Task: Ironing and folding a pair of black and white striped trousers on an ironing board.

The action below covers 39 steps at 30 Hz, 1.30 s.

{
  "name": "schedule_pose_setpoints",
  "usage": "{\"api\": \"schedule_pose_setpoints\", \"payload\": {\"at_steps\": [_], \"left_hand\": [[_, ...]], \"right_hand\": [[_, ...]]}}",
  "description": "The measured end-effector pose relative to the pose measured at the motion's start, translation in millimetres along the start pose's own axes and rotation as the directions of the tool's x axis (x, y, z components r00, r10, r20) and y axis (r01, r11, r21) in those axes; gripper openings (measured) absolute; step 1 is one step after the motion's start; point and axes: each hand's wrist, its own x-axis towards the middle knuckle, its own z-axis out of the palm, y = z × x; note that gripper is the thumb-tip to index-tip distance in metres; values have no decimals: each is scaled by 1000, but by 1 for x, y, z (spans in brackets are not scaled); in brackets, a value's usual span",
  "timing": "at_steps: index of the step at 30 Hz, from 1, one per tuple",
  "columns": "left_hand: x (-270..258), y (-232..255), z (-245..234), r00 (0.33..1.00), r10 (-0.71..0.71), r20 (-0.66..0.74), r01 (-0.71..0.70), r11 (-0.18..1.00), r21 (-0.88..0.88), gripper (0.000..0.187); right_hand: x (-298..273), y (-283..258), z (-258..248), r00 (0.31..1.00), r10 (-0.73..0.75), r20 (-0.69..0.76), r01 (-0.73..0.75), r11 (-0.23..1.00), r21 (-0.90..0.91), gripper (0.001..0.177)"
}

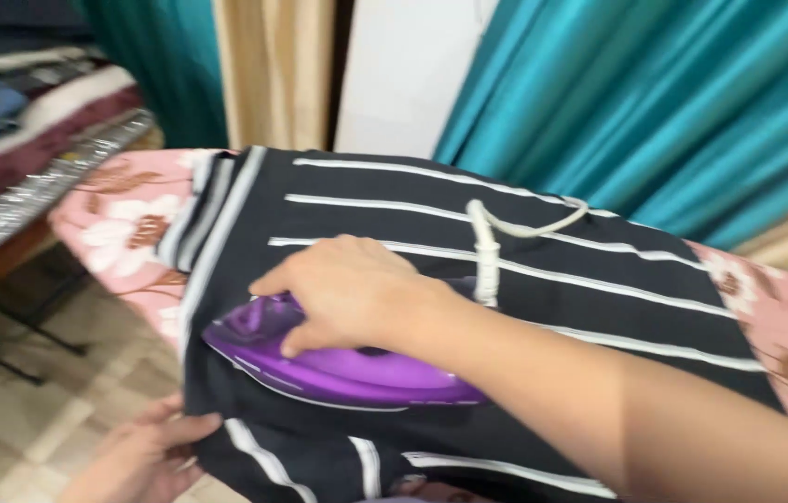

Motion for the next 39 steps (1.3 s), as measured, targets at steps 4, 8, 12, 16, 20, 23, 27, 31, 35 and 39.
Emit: {"api": "schedule_pose_setpoints", "payload": {"at_steps": [4,8,12,16,20,23,27,31,35,39], "left_hand": [[-9,0,0,999,43,26,-39,989,-141,24],[-36,11,31,998,-7,-67,-3,988,-154,19],[-23,6,25,989,-93,-118,76,987,-139,19],[-16,-5,21,972,-170,-160,146,978,-149,20],[-43,9,32,973,-96,-211,73,991,-114,21],[-67,28,44,944,60,-326,-93,992,-88,27],[-82,42,51,822,291,-490,-313,949,38,35],[-86,47,87,449,754,-479,-469,655,592,47],[-84,34,158,178,980,-89,-523,171,835,50],[-86,-7,253,292,954,74,-559,107,823,55]], "right_hand": [[37,-23,-2,998,29,53,-32,998,53,57],[16,-7,-3,994,-18,104,14,999,41,60],[-41,7,-20,965,116,235,-123,992,18,65],[-69,7,-22,827,427,367,-408,903,-131,68],[-49,-4,-15,948,265,176,-261,964,-41,73],[-5,-14,-5,992,93,88,-94,996,6,67],[36,-37,-5,983,89,159,-93,996,15,51],[27,-18,3,991,107,85,-113,992,61,60],[-49,27,-5,983,172,72,-176,983,55,58],[-162,81,-17,930,353,102,-361,929,80,58]]}}
